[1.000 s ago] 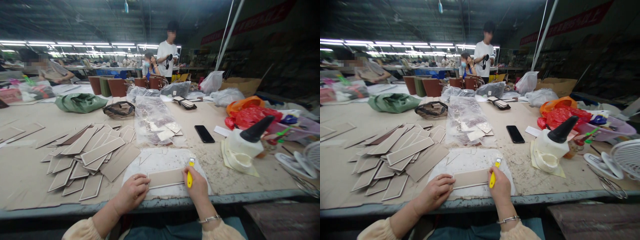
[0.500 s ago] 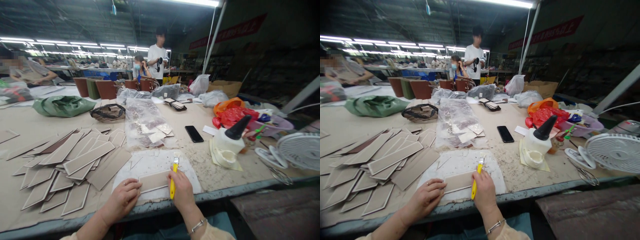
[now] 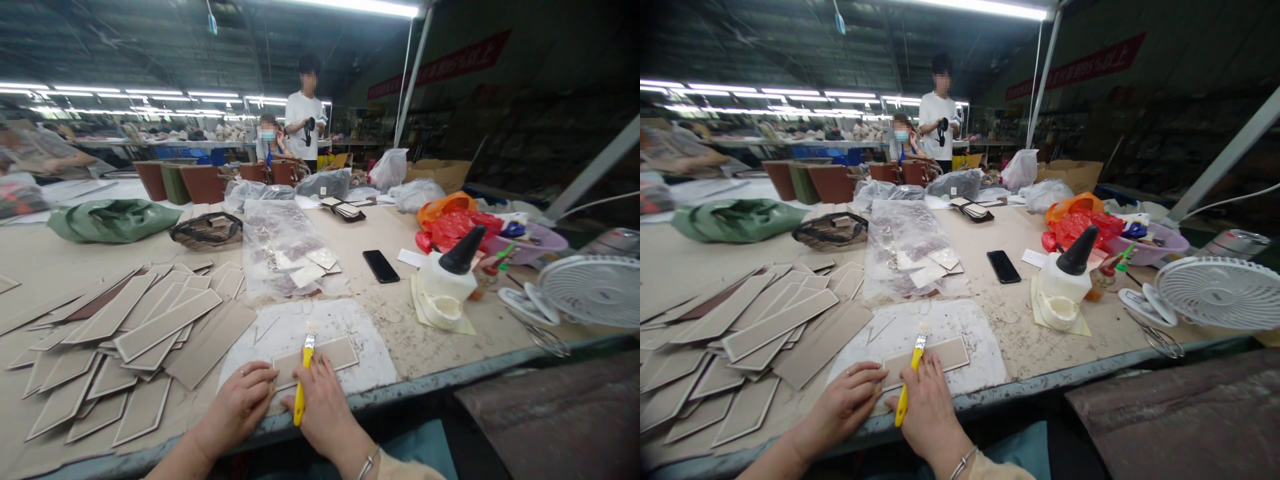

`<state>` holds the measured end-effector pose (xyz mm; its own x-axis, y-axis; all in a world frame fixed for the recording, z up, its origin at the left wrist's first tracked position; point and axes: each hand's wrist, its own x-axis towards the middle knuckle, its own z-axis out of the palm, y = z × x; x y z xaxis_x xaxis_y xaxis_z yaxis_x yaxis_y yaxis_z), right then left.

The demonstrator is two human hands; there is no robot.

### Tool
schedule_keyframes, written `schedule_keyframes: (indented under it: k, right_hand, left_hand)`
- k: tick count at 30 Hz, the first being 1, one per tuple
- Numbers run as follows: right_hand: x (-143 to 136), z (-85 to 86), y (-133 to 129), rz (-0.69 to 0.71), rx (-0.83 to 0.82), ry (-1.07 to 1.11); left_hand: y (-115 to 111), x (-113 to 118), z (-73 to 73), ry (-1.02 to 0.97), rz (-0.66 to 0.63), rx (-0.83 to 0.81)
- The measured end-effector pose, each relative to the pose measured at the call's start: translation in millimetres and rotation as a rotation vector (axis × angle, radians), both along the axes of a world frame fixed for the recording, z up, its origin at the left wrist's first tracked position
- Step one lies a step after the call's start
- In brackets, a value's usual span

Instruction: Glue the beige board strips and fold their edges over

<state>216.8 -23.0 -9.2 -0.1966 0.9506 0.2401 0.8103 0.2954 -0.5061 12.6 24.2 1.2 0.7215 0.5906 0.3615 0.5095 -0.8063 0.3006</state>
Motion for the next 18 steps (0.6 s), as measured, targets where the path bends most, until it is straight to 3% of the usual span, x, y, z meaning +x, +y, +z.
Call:
schedule_keyframes:
  k: [6,18]
  right_hand:
    - [9,-1.6,1,-0.088,0.019,-0.022]
    - [57,-17.3,14,-0.252,0.127,-0.206]
  left_hand:
    - [0,2,5.7,-0.022,-0.006,0.010]
    - [-2,3,7.7,-0.051,0.036,-0.097]
